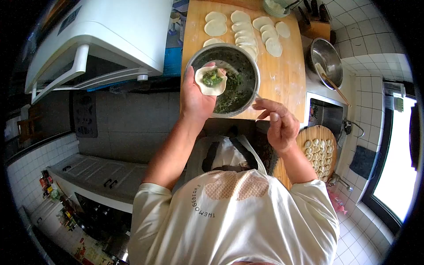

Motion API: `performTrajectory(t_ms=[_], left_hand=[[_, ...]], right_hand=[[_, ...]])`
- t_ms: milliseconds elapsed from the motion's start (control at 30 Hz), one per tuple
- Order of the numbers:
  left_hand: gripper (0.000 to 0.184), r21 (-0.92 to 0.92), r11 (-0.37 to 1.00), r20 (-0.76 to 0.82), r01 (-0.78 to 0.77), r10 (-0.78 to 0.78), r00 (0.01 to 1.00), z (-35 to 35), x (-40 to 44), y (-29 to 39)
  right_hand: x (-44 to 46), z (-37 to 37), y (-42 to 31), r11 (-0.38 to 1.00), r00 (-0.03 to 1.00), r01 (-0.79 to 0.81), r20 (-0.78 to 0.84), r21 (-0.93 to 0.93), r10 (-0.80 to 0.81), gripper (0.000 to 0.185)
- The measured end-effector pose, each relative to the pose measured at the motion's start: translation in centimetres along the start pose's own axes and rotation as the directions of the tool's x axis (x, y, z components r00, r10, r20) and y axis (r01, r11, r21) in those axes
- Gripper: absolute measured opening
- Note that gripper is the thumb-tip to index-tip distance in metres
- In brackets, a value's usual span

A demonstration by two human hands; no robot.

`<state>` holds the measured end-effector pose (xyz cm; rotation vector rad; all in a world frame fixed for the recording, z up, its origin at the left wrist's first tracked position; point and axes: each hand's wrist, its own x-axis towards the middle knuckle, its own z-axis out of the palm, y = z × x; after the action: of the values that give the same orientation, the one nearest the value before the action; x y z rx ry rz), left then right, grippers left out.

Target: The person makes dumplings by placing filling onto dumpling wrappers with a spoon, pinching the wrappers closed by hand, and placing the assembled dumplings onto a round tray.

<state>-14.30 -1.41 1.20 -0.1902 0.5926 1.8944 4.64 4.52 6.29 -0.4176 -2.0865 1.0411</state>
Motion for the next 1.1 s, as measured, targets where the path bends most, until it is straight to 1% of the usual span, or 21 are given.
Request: performTrajectory(t_ms=[33, 67, 100, 167, 200, 233, 300, 333, 367, 433, 467, 500, 567, 600, 633, 700, 733, 800, 933, 1000, 1100], left_hand=[[0.051, 0.000, 1.000, -0.001, -0.001, 0.001, 1.000, 0.1, -0.1, 0.1], [0.051, 0.034, 0.999, -0.014, -0.001, 0.002, 1.000, 0.2, -0.3, 0.4], [0.051, 0.068, 0.998, -0.027, -0.002, 0.004, 1.000, 0.2, -0.4, 0.6], [0.050, 0.046, 0.999, 0.002, 0.015, -0.016, 1.000, 0.1, -0.5, 1.0], [0.049, 0.043, 0.999, 0.001, 0.026, -0.026, 1.000, 0.2, -0.7, 1.1], [0.048, 0.040, 0.999, 0.001, 0.036, -0.036, 0.999, 0.3, -0.9, 1.2], [0.047, 0.026, 0.997, 0.010, 0.068, -0.069, 0.998, 0.6, -1.4, 1.3], [0.046, 0.012, 0.995, 0.021, 0.099, -0.099, 0.995, 0.7, -1.4, 1.4], [0.046, 0.012, 0.995, 0.021, 0.096, -0.097, 0.995, 0.7, -1.5, 1.4], [0.045, -0.005, 0.991, 0.097, 0.136, -0.135, 0.986, 0.6, -1.7, 1.2], [0.042, 0.014, 0.988, 0.099, 0.151, -0.152, 0.983, 0.8, -2.0, 1.0], [0.042, 0.011, 0.987, 0.101, 0.157, -0.158, 0.982, 1.1, -2.2, 0.8], [0.038, 0.056, 0.981, 0.066, 0.187, -0.191, 0.979, 1.6, -2.5, 0.6], [0.036, 0.061, 0.977, 0.116, 0.206, -0.212, 0.970, 1.3, -2.5, 0.5], [0.036, 0.060, 0.977, 0.118, 0.206, -0.211, 0.970, 1.0, -2.3, 0.4], [0.035, 0.034, 0.974, 0.148, 0.222, -0.224, 0.963, 0.7, -2.3, 0.3], [0.035, 0.031, 0.975, 0.148, 0.218, -0.220, 0.964, 0.8, -2.3, 0.3], [0.035, 0.074, 0.984, 0.064, 0.162, -0.166, 0.984, 1.1, -2.4, 0.2], [0.036, 0.043, 0.984, 0.078, 0.175, -0.178, 0.981, 0.6, -2.3, 0.1], [0.036, 0.026, 0.981, 0.080, 0.192, -0.193, 0.978, 0.5, -2.2, 0.1], [0.036, 0.026, 0.982, 0.118, 0.189, -0.191, 0.975, 0.5, -2.2, -0.1]], right_hand=[[0.0, -0.2, 0.1, 0.999, 0.998, -0.043, -0.052, -0.021, 0.041, 0.017], [0.0, -0.3, 0.3, 0.994, 0.994, -0.095, -0.052, -0.061, 0.092, 0.016], [0.1, -0.4, 0.9, 0.994, 0.995, -0.094, -0.052, -0.059, 0.091, 0.016], [-0.3, 0.1, 3.2, 0.911, 0.973, 0.073, 0.229, -0.407, 0.025, 0.021], [-1.0, 0.5, 4.5, 0.868, 0.952, 0.145, 0.305, -0.475, 0.009, 0.028], [-1.3, 0.7, 5.0, 0.868, 0.952, 0.145, 0.304, -0.475, 0.008, 0.028], [-1.2, 1.1, 5.1, 0.779, 0.878, 0.316, 0.478, -0.541, -0.024, 0.033], [-0.9, 0.9, 4.5, 0.801, 0.856, 0.291, 0.516, -0.522, 0.025, 0.037], [-0.4, 0.6, 3.8, 0.802, 0.856, 0.293, 0.517, -0.521, 0.023, 0.037], [1.2, -0.2, 2.0, 0.836, 0.872, 0.310, 0.487, -0.453, -0.060, 0.041], [1.8, -0.4, 1.6, 0.851, 0.874, 0.332, 0.471, -0.407, -0.116, 0.042], [2.4, -0.4, 1.4, 0.849, 0.875, 0.329, 0.472, -0.413, -0.110, 0.042], [3.8, 0.3, 1.1, 0.756, 0.837, 0.492, 0.474, -0.432, -0.274, 0.040], [4.4, 0.7, 0.9, 0.773, 0.838, 0.487, 0.468, -0.406, -0.281, 0.039], [4.8, 0.9, 1.0, 0.771, 0.836, 0.489, 0.470, -0.407, -0.282, 0.039], [5.3, 1.1, 1.2, 0.855, 0.876, 0.396, 0.418, -0.336, -0.241, 0.036], [5.2, 1.2, 1.3, 0.855, 0.874, 0.398, 0.421, -0.332, -0.243, 0.036], [4.9, 1.2, 1.8, 0.958, 0.959, 0.075, 0.285, -0.277, 0.008, 0.042], [4.8, 2.0, 2.4, 0.984, 0.968, -0.013, 0.244, -0.177, 0.056, 0.042], [4.6, 2.5, 2.6, 0.991, 0.967, -0.074, 0.233, -0.114, 0.099, 0.036], [4.5, 2.7, 3.3, 0.990, 0.972, -0.104, 0.202, -0.100, 0.122, 0.028]])
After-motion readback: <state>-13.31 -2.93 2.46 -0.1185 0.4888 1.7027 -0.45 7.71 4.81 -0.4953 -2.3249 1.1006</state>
